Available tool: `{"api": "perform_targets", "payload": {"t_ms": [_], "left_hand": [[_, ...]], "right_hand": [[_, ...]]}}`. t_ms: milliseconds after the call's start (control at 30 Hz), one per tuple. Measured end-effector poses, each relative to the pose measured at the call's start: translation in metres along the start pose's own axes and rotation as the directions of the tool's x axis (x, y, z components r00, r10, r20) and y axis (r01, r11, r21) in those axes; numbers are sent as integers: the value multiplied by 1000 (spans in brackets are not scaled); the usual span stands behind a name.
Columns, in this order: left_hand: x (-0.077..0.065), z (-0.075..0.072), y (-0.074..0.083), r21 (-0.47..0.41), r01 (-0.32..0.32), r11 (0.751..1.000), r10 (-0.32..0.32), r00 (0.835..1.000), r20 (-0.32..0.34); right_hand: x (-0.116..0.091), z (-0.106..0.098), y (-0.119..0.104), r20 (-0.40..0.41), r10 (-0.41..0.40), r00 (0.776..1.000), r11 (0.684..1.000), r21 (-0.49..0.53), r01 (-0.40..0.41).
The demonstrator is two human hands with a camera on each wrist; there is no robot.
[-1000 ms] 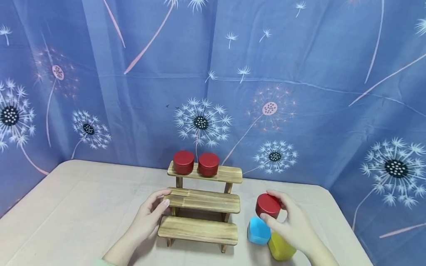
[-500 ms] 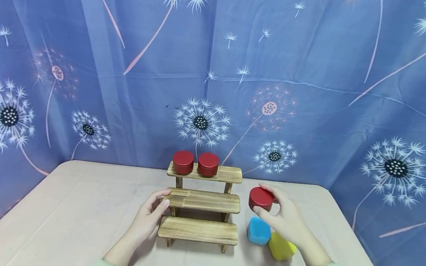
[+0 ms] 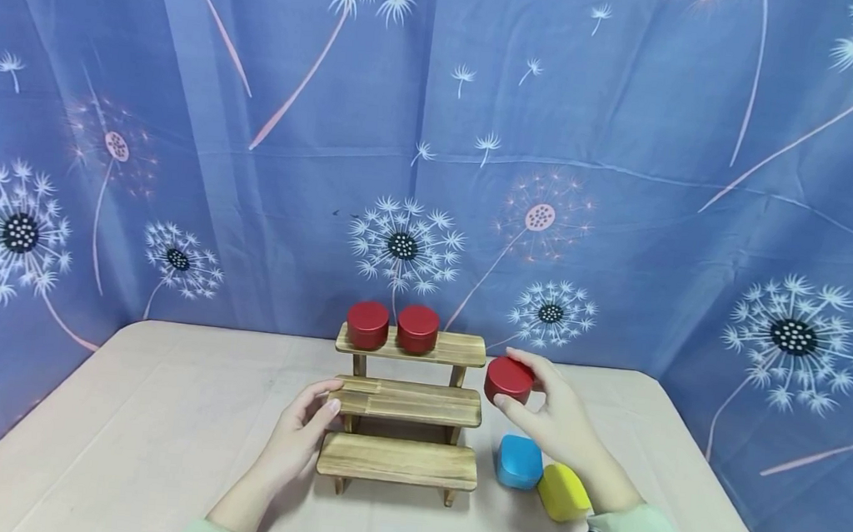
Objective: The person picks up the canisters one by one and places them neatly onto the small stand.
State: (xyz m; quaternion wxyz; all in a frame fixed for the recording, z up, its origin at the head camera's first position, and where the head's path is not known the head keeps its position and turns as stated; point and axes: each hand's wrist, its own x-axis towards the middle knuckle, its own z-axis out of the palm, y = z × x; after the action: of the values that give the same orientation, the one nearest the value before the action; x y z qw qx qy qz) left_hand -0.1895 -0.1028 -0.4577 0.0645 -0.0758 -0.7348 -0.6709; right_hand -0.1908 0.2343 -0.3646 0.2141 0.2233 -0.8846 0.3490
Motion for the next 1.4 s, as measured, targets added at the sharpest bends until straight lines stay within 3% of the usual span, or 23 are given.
{"api": "perform_targets", "payload": {"t_ms": [700,1400], "left_hand": [[0,0,2,-27,-11,1000,11,1000,9],[0,-1,2,-1,14,1000,-14,1000,11]], "right_hand": [[26,12,-5,-14,54,998,984,173,-50],[43,21,-10,21,134,991,979,153,-135]]}}
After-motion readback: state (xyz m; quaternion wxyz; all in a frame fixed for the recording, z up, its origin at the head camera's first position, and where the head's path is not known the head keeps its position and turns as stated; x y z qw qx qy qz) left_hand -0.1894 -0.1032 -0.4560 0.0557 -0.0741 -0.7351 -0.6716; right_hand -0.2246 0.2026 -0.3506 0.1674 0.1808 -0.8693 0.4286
